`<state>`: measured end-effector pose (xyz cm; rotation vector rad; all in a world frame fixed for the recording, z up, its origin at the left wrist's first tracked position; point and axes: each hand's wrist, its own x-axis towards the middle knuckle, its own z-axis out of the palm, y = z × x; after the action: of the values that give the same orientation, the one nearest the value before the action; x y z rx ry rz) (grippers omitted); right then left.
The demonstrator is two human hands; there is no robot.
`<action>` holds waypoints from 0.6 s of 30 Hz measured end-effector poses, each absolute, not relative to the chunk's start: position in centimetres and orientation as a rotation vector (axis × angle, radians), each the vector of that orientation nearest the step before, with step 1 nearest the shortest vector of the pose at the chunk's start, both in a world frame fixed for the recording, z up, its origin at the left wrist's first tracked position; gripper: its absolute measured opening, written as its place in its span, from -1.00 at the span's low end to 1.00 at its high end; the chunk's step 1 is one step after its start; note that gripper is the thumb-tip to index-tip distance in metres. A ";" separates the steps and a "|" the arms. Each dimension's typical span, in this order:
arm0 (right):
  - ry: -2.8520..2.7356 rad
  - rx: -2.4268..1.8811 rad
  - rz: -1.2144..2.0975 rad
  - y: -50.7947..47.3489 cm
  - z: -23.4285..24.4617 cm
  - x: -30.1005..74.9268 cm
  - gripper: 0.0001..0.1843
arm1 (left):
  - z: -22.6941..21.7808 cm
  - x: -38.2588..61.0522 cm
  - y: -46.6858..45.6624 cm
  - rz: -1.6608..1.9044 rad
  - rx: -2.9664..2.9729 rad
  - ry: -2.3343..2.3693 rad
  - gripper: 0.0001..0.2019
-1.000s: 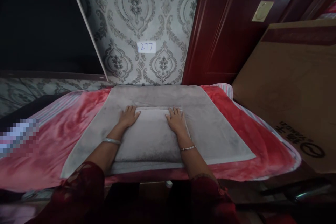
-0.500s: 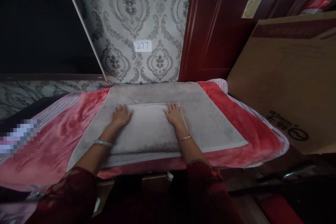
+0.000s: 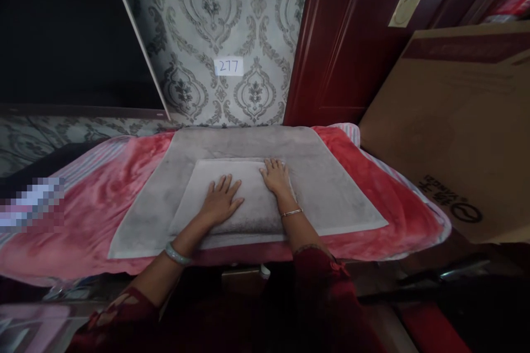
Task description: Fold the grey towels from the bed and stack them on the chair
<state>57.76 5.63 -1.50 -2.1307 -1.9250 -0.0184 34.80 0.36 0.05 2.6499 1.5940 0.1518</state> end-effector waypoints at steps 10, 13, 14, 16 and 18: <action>-1.652 -2.154 -0.023 5.3 -1.3 57.7 -0.36 | 0.8 27.9 2.6 0.113 2.316 2.030 -0.30; -1.359 -2.219 0.044 5.1 -0.8 58.1 -0.33 | 0.9 26.9 3.4 0.189 2.266 2.058 -0.32; -1.294 -2.223 0.080 5.0 -0.7 58.2 -0.32 | 0.9 26.7 3.8 0.220 2.262 2.043 -0.32; -1.226 -2.215 0.137 4.8 -0.4 58.3 -0.31 | 1.2 26.1 5.0 0.316 2.241 2.003 -0.31; -1.190 -2.215 0.158 4.8 -0.1 58.2 -0.32 | 1.5 25.6 6.5 0.467 2.161 1.948 -0.29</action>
<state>58.21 4.79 -0.12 -2.2149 -1.1904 0.1584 25.59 6.51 1.47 2.1606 1.9477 0.4672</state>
